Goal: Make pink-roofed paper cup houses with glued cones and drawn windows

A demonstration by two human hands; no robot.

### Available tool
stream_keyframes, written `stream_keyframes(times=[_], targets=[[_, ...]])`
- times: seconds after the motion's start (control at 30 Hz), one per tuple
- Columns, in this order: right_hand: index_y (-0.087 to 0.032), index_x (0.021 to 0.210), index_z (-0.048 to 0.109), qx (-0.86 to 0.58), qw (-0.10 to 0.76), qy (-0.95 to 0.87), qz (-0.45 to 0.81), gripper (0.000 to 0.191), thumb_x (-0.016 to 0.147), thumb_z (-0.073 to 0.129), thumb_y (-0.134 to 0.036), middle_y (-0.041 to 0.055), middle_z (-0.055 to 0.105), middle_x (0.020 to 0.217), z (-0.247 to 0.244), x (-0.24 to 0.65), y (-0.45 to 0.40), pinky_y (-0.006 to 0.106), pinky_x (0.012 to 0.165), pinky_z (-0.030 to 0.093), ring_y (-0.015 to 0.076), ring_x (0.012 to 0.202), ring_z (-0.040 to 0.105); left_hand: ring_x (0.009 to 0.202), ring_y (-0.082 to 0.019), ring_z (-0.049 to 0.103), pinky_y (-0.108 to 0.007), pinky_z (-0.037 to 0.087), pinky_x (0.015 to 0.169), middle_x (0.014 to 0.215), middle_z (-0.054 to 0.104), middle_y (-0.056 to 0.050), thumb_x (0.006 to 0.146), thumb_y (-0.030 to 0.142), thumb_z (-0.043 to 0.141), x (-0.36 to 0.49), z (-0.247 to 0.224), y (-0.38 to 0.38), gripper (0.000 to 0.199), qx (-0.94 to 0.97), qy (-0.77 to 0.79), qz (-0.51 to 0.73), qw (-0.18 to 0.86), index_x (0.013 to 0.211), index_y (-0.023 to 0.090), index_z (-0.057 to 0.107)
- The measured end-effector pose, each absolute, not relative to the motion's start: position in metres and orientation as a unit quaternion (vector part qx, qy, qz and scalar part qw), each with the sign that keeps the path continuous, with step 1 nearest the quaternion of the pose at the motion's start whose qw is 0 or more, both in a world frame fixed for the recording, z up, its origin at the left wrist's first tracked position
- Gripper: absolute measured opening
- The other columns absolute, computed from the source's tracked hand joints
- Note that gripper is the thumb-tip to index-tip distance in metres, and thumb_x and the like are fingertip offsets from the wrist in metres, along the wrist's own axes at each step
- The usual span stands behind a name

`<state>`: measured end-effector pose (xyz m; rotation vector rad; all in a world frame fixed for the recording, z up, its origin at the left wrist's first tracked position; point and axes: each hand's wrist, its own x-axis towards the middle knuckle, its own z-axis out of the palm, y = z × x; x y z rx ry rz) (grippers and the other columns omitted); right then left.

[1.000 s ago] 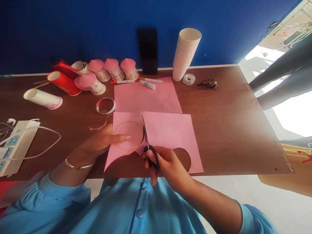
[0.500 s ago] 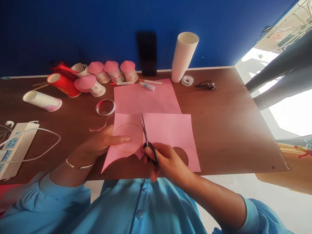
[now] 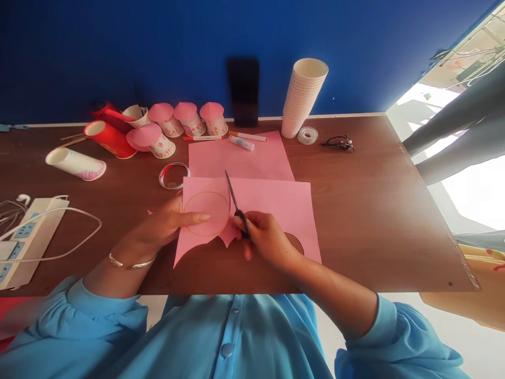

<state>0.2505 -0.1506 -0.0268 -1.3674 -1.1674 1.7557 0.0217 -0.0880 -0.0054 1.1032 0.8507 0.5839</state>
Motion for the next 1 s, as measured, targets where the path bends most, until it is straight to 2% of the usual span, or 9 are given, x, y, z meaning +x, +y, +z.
stream_keyframes(times=[0.13,0.27,0.37,0.53,0.63,0.77,1.0], targets=[[-0.021,0.075,0.058,-0.532,0.316,-0.452,0.642,0.05,0.095,0.059,-0.067,-0.005,0.056,0.045,-0.035,0.251,-0.132,0.026,0.054,0.038,0.0103,0.043,0.051,0.118,-0.033,0.07,-0.042,0.058,0.1,0.124,0.077,-0.012,0.076,0.029,0.087,0.022,-0.007,-0.083,0.053,0.478,0.425,0.321,0.699,0.125,0.016,0.071],[-0.02,0.086,0.061,-0.521,0.34,-0.476,0.622,0.051,0.09,0.064,-0.071,-0.002,0.064,0.063,-0.027,0.261,-0.122,0.026,0.055,0.045,0.013,0.056,0.059,0.123,-0.032,0.068,-0.041,0.057,0.103,0.13,0.075,-0.011,0.078,0.028,0.087,0.024,-0.004,-0.082,0.054,0.465,0.425,0.35,0.693,0.128,0.017,0.069],[-0.019,0.093,0.064,-0.506,0.338,-0.512,0.606,0.054,0.087,0.067,-0.072,-0.0002,0.064,0.073,-0.017,0.274,-0.116,0.028,0.056,0.049,0.0139,0.061,0.061,0.125,-0.032,0.068,-0.042,0.057,0.105,0.129,0.076,-0.01,0.076,0.029,0.089,0.026,-0.001,-0.079,0.053,0.457,0.434,0.363,0.687,0.125,0.017,0.07],[-0.018,0.094,0.067,-0.5,0.336,-0.514,0.611,0.057,0.081,0.074,-0.072,0.0006,0.064,0.072,-0.013,0.281,-0.109,0.029,0.058,0.053,0.0139,0.062,0.058,0.116,-0.032,0.072,-0.044,0.057,0.105,0.115,0.081,-0.009,0.076,0.033,0.089,0.03,0.007,-0.069,0.038,0.479,0.458,0.345,0.664,0.108,0.016,0.078],[-0.018,0.1,0.065,-0.502,0.36,-0.485,0.619,0.06,0.078,0.075,-0.073,0.0001,0.065,0.071,-0.022,0.277,-0.11,0.03,0.057,0.052,0.0149,0.061,0.059,0.109,-0.033,0.074,-0.046,0.059,0.101,0.106,0.082,-0.01,0.073,0.035,0.09,0.036,0.009,-0.063,0.036,0.498,0.455,0.325,0.662,0.102,0.014,0.079],[-0.018,0.106,0.065,-0.499,0.358,-0.488,0.62,0.061,0.082,0.07,-0.074,-0.0002,0.063,0.073,-0.035,0.278,-0.117,0.029,0.055,0.047,0.0147,0.06,0.057,0.11,-0.034,0.075,-0.046,0.06,0.1,0.105,0.083,-0.009,0.073,0.035,0.09,0.044,0.006,-0.059,0.041,0.484,0.431,0.338,0.682,0.108,0.016,0.08],[-0.02,0.097,0.063,-0.498,0.316,-0.532,0.607,0.06,0.088,0.061,-0.079,-0.0009,0.059,0.073,-0.037,0.284,-0.126,0.03,0.062,0.041,0.0153,0.066,0.051,0.107,-0.036,0.076,-0.046,0.062,0.093,0.107,0.082,-0.011,0.069,0.031,0.089,0.044,-0.001,-0.06,0.042,0.438,0.432,0.37,0.696,0.106,0.014,0.078]])
